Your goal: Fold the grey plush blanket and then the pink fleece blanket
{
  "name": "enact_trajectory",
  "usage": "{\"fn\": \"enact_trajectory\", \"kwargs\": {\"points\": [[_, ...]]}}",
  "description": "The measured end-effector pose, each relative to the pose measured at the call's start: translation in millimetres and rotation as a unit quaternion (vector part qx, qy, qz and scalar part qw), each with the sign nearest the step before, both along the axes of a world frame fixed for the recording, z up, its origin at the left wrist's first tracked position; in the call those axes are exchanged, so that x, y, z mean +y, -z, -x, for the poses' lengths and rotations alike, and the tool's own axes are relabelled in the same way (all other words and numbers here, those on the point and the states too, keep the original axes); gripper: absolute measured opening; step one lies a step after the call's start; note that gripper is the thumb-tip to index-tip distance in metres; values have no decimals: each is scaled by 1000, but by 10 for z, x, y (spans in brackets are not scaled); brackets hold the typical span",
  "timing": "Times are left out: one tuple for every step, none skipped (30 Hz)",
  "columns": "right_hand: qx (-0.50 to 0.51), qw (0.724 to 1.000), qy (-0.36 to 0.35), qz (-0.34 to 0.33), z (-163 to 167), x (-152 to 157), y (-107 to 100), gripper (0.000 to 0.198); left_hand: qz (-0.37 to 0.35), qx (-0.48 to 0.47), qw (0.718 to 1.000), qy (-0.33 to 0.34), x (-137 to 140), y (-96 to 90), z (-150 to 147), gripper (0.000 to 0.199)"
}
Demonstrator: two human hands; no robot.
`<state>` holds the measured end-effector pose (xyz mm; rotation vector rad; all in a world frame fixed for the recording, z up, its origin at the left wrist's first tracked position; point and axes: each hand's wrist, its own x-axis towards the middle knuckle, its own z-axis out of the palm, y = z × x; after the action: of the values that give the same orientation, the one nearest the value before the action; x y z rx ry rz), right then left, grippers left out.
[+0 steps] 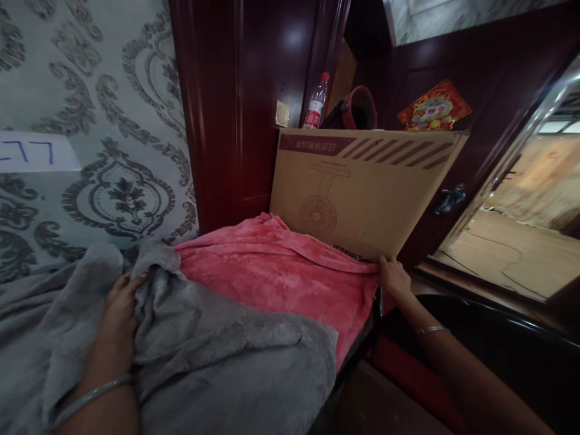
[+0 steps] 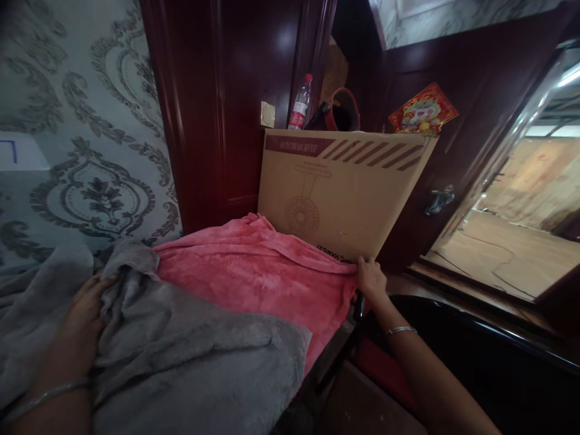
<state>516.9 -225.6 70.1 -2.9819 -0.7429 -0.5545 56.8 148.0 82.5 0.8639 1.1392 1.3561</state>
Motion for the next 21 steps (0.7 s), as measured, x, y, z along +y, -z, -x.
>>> {"fn": "enact_trajectory", "kwargs": {"points": [[-6,1000,7,0,-9,4,-4,43,16,-2,1000,0,9,6,3,26],[-12,1000,10,-2,-10,20,-14,41,25,-2,1000,-1,24,17,6,26],[-17,1000,5,-6,1,57,-25,40,24,-3,1000,-1,40,31,7,26],[-20,1000,-14,-16,28,120,-33,38,21,-6,1000,-1,54,43,6,25],[-16,998,-50,-33,71,212,-36,37,18,-10,1000,-1,62,52,3,25],[-3,993,-101,-57,128,334,-32,37,16,-15,1000,-1,63,54,0,25],[25,983,-157,-88,194,482,-23,39,15,-17,1000,-2,55,51,-5,25],[62,969,-207,-118,262,653,-11,41,13,-19,1000,-2,41,42,-9,25],[104,953,-247,-143,323,841,2,42,12,-22,1000,2,24,30,-12,26],[144,939,-268,-162,372,1040,11,44,12,-25,1000,6,8,18,-14,26],[168,931,-277,-169,402,1245,15,44,9,-27,1000,10,-3,10,-14,26],[184,927,-278,-173,411,1450,12,44,9,-27,1000,14,-5,8,-11,27],[191,926,-275,-174,400,1654,3,44,10,-23,1000,16,3,14,-7,28],[193,927,-270,-175,371,1855,-11,44,15,-17,1000,16,20,28,0,29],[196,928,-264,-177,329,2051,-28,44,21,-11,1000,14,44,48,8,31],[198,929,-257,-180,281,2242,-43,44,26,-8,1000,9,69,71,16,33],[200,930,-250,-182,233,2427,-55,42,32,-5,999,5,92,96,24,35],[203,931,-242,-184,187,2605,-60,39,34,-5,999,2,108,120,31,36],[208,931,-235,-185,148,2773,-57,35,29,-7,1000,0,114,141,36,36],[215,931,-230,-186,116,2930,-45,31,20,-10,1000,1,110,158,38,37],[224,930,-225,-186,90,3074,-27,28,7,-13,1000,5,97,170,37,37]]}}
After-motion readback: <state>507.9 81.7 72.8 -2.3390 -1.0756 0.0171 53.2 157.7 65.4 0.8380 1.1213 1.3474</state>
